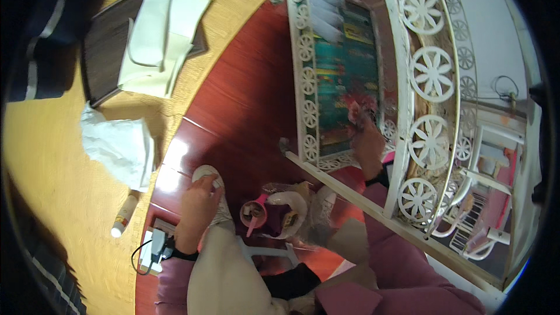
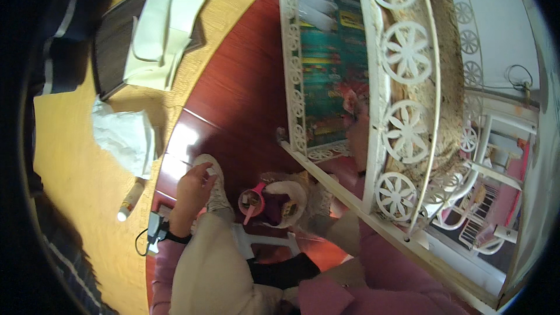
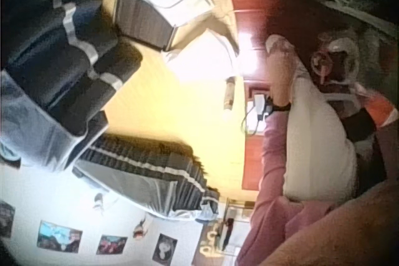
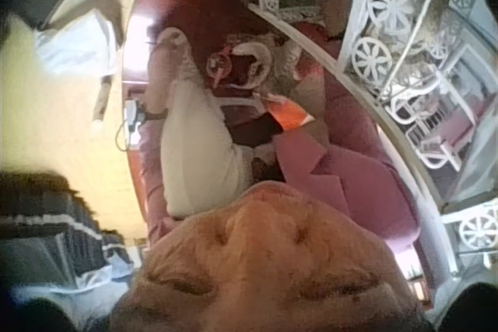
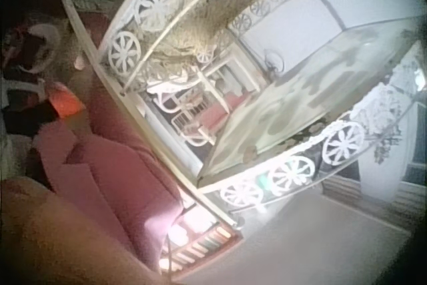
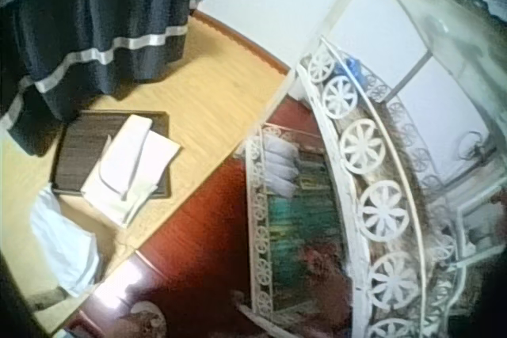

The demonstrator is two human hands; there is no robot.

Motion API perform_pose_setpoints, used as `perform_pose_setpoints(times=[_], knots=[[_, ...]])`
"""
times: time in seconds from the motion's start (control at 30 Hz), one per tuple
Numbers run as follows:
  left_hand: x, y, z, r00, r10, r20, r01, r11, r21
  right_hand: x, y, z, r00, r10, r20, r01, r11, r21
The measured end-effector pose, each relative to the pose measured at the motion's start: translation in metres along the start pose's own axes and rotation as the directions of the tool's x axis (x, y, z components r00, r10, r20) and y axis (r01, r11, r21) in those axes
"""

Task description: The person retrieves a white portable heater from a shelf and assembles it by attaching the metal safety cage to the heater head. They align and press the cage into place, then rotate and adjust the heater head to secure the assembly.

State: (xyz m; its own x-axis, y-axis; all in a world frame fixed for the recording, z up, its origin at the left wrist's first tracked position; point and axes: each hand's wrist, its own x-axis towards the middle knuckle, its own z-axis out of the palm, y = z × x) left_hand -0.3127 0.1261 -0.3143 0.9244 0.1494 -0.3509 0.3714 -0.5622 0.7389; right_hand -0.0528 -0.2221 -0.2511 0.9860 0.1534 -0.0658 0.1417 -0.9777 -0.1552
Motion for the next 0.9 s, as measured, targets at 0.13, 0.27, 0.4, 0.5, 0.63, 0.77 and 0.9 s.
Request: perform_pose_setpoints(times=[0.13, 0.27, 0.4, 0.5, 0.63, 0.77, 0.9], knots=[[-0.005, -0.005, 0.01, 0.961, -0.233, 0.152, 0.189, 0.947, 0.258, -0.001, -0.006, -0.016, 0.983, -0.08, 0.166, 0.025, 0.951, 0.308], [-0.014, -0.004, -0.017, 1.0, -0.025, -0.017, 0.028, 0.969, 0.245, -0.013, -0.035, -0.016, 0.942, -0.244, 0.231, 0.022, 0.729, 0.684], [-0.064, 0.025, -0.057, 0.988, -0.135, -0.079, 0.138, 0.99, 0.027, -0.036, -0.048, -0.026, 0.976, -0.193, 0.099, 0.142, 0.913, 0.381], [-0.105, 0.049, -0.085, 0.979, -0.163, -0.119, 0.164, 0.986, -0.001, -0.045, -0.044, -0.031, 0.986, -0.161, 0.034, 0.143, 0.94, 0.309], [-0.152, 0.067, -0.106, 0.962, -0.243, -0.122, 0.249, 0.968, 0.034, -0.053, -0.037, -0.03, 0.994, -0.111, -0.022, 0.113, 0.956, 0.269], [-0.19, 0.075, -0.111, 0.958, -0.207, -0.198, 0.229, 0.969, 0.092, -0.063, -0.029, -0.03, 0.995, -0.08, -0.058, 0.091, 0.97, 0.224], [-0.217, 0.086, -0.111, 0.927, -0.016, -0.375, 0.088, 0.981, 0.175, -0.067, -0.012, -0.024, 0.997, -0.045, -0.069, 0.058, 0.98, 0.19]])
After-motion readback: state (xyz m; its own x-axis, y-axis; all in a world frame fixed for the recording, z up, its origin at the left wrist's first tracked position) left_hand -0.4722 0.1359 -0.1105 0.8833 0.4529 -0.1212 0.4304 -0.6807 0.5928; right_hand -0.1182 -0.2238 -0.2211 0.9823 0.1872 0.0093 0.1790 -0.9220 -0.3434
